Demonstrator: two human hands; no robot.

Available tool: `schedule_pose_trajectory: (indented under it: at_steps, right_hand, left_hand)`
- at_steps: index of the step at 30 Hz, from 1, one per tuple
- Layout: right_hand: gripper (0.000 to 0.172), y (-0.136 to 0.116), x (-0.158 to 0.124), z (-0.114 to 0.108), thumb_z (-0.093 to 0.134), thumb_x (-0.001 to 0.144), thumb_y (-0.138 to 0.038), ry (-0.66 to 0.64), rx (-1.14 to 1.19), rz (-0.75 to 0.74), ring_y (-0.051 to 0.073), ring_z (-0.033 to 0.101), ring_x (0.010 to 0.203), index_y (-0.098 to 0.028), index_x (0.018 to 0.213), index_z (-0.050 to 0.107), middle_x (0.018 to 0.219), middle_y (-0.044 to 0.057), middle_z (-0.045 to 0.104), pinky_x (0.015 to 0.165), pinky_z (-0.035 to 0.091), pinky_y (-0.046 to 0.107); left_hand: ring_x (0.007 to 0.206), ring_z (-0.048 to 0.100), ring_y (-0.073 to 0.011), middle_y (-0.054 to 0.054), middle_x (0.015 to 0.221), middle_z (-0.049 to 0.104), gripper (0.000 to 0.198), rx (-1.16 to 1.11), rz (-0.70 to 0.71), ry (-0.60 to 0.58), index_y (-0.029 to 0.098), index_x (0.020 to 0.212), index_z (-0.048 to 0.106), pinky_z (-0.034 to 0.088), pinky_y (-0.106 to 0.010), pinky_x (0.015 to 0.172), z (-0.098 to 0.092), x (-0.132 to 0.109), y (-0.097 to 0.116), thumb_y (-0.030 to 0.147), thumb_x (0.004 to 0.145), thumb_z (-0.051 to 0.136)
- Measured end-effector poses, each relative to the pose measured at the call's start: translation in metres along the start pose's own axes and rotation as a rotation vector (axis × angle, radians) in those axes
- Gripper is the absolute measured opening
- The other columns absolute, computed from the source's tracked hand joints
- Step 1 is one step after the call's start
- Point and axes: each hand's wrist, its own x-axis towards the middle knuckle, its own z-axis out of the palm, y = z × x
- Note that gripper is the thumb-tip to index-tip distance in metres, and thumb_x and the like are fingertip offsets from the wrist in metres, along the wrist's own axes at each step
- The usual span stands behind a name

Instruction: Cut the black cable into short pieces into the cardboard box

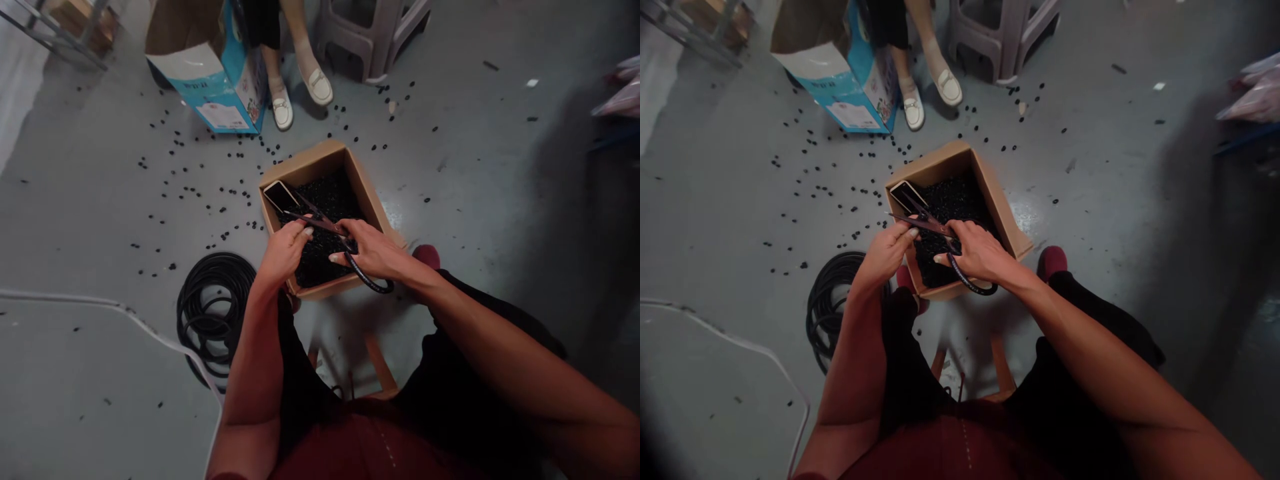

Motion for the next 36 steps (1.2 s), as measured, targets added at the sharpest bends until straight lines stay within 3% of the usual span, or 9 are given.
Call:
schedule_pose_trajectory:
  at_steps: [4, 9, 17, 23, 30, 36]
  right_hand:
    - [0.058, -0.001, 0.0, 0.004, 0.051, 0.084, -0.055, 0.025, -0.037, 0.008, 0.028, 0.053, 0.104, -0.017, 0.127, 0.047, 0.117, 0.014, 0.056, 0.088, 0.04, 0.039]
    - [0.039, -0.004, 0.002, 0.008, 0.048, 0.085, -0.04, 0.013, -0.08, 0.069, 0.025, 0.056, 0.091, -0.018, 0.117, 0.052, 0.105, 0.011, 0.059, 0.077, 0.041, 0.034]
    - [0.034, -0.008, 0.005, 0.008, 0.048, 0.079, -0.026, 0.006, -0.059, 0.087, 0.022, 0.057, 0.083, -0.019, 0.111, 0.053, 0.098, 0.009, 0.064, 0.068, 0.037, 0.029]
    - [0.031, -0.01, 0.004, 0.005, 0.048, 0.078, -0.026, -0.004, -0.064, 0.115, 0.022, 0.058, 0.081, -0.019, 0.108, 0.054, 0.097, 0.01, 0.066, 0.066, 0.036, 0.028]
    - [0.027, -0.008, 0.004, 0.012, 0.049, 0.079, -0.027, -0.041, -0.081, 0.136, 0.022, 0.059, 0.077, -0.02, 0.105, 0.053, 0.095, 0.009, 0.067, 0.062, 0.035, 0.027]
    - [0.024, -0.007, 0.002, 0.021, 0.049, 0.08, -0.029, -0.079, -0.128, 0.192, 0.021, 0.058, 0.07, -0.021, 0.102, 0.054, 0.088, 0.007, 0.068, 0.055, 0.03, 0.026]
  left_hand:
    - [0.094, 0.06, -0.0191, -0.006, 0.095, 0.068, 0.026, -0.007, 0.018, -0.02, 0.017, 0.087, 0.066, 0.044, -0.03, 0.091, 0.0, -0.001, 0.0, 0.028, 0.092, 0.043]
    - [0.093, 0.06, -0.0199, -0.007, 0.092, 0.068, 0.027, 0.021, -0.029, -0.038, 0.016, 0.087, 0.065, 0.044, -0.032, 0.092, 0.002, 0.0, 0.002, 0.027, 0.092, 0.04]
    - [0.101, 0.06, -0.0222, -0.008, 0.108, 0.067, 0.029, 0.031, -0.076, -0.064, 0.017, 0.108, 0.062, 0.043, -0.035, 0.094, 0.003, 0.0, -0.001, 0.032, 0.089, 0.046]
    - [0.089, 0.061, -0.0216, -0.006, 0.097, 0.068, 0.023, 0.103, -0.155, -0.129, 0.018, 0.099, 0.063, 0.045, -0.034, 0.083, -0.004, -0.003, -0.008, 0.032, 0.085, 0.051]
    - [0.074, 0.058, -0.0186, -0.003, 0.078, 0.066, 0.02, 0.17, -0.095, -0.123, 0.019, 0.079, 0.064, 0.044, -0.029, 0.072, -0.006, -0.004, -0.01, 0.03, 0.085, 0.049]
    - [0.067, 0.057, -0.0187, -0.005, 0.072, 0.065, 0.021, 0.253, -0.096, -0.15, 0.019, 0.074, 0.065, 0.043, -0.029, 0.068, -0.004, -0.005, -0.015, 0.027, 0.085, 0.049]
